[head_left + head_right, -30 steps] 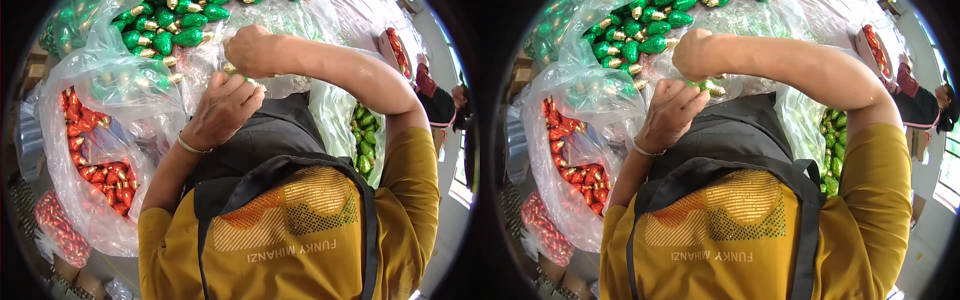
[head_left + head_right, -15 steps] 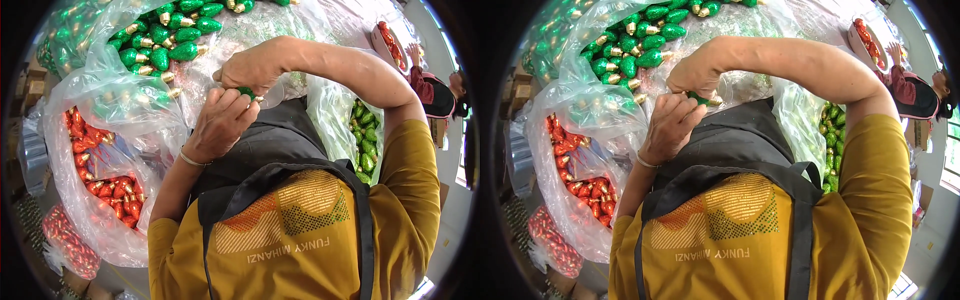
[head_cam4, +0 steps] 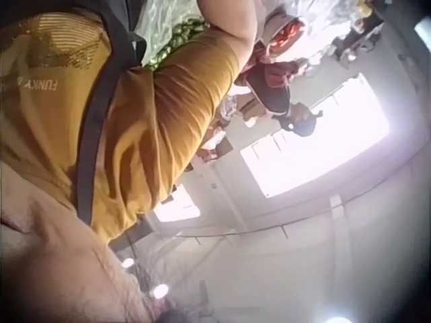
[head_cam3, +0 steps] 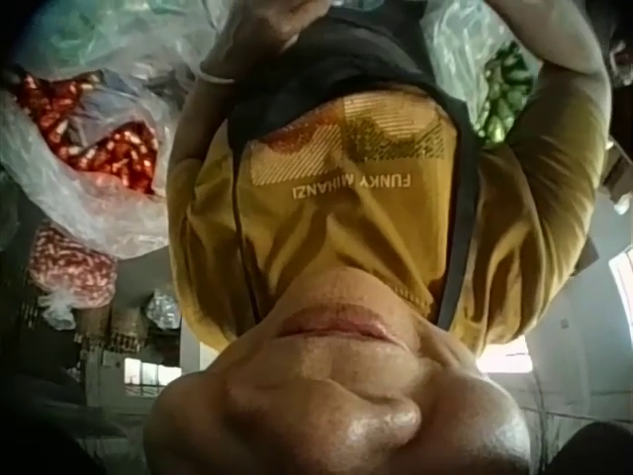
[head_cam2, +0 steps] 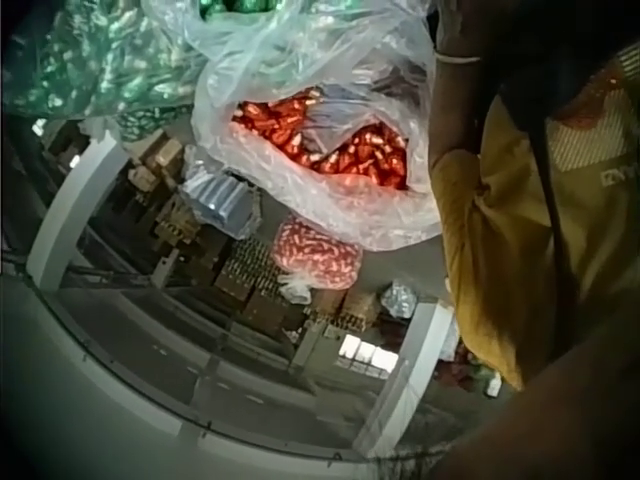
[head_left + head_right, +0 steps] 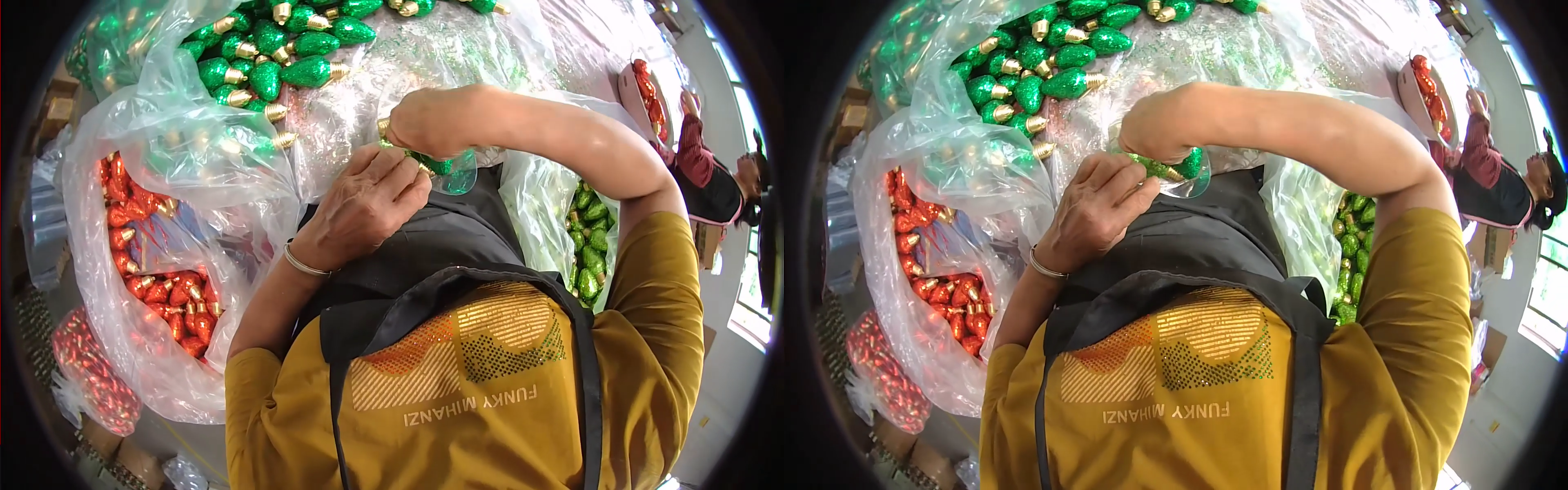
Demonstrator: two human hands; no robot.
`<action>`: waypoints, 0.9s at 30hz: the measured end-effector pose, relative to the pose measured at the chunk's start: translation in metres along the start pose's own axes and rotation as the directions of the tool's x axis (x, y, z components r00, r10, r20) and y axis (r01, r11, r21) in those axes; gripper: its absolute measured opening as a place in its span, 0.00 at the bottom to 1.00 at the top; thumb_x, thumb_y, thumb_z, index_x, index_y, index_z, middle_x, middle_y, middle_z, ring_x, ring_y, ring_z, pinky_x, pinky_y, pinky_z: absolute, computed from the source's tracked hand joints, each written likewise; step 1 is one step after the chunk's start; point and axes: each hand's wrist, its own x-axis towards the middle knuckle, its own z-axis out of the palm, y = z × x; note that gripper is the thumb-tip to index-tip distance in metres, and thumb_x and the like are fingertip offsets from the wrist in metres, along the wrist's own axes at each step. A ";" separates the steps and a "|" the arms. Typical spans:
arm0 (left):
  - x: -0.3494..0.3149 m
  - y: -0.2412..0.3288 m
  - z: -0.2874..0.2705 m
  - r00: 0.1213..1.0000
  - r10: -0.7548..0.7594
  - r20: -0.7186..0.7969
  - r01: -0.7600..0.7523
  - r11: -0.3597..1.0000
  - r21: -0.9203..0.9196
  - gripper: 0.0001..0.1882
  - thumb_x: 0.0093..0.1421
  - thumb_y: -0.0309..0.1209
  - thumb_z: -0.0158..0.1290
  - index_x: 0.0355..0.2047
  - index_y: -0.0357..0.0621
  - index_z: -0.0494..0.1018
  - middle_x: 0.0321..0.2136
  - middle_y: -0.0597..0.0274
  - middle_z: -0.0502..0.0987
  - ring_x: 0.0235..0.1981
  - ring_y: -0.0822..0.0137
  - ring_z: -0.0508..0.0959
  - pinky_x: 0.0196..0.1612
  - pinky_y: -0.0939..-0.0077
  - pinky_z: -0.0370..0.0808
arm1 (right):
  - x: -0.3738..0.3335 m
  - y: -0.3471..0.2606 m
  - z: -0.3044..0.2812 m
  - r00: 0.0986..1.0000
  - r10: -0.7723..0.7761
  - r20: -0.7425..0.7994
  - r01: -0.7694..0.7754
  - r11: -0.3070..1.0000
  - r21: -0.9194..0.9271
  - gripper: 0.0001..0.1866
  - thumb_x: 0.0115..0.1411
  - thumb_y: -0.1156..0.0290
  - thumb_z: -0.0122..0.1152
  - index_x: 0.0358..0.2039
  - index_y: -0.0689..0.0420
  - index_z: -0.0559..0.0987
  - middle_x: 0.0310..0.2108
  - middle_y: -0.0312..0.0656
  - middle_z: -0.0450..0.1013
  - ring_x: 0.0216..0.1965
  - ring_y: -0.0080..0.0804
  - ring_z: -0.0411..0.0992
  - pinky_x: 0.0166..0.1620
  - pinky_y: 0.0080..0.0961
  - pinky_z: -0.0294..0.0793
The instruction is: Packaging green and red Christmas ornaments into plastic bags.
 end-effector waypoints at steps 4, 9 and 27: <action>0.010 -0.002 0.003 0.998 0.055 0.001 -0.055 0.994 0.099 0.12 0.50 0.29 0.49 0.35 0.38 0.73 0.33 0.59 0.71 0.41 0.62 0.72 0.47 0.66 0.68 | 0.021 0.022 0.034 0.968 0.096 0.233 -0.078 0.993 -0.086 0.08 0.45 0.76 0.61 0.28 0.62 0.77 0.26 0.50 0.75 0.32 0.50 0.74 0.34 0.41 0.71; 0.013 -0.006 -0.004 0.997 0.058 0.055 -0.063 0.992 0.106 0.13 0.50 0.29 0.49 0.35 0.37 0.73 0.34 0.57 0.72 0.40 0.60 0.72 0.47 0.66 0.68 | -0.026 0.015 0.004 0.951 -0.002 -0.310 0.019 0.998 0.053 0.11 0.50 0.72 0.61 0.32 0.65 0.75 0.32 0.54 0.73 0.32 0.51 0.72 0.36 0.37 0.70; 0.006 -0.045 -0.056 0.982 -0.172 -0.071 0.180 0.975 0.129 0.17 0.50 0.15 0.51 0.42 0.35 0.74 0.44 0.51 0.74 0.51 0.53 0.72 0.51 0.65 0.71 | -0.215 0.049 0.604 0.215 0.976 -0.015 -0.749 0.175 0.639 0.26 0.57 0.52 0.50 0.50 0.56 0.67 0.47 0.56 0.69 0.48 0.56 0.67 0.41 0.44 0.72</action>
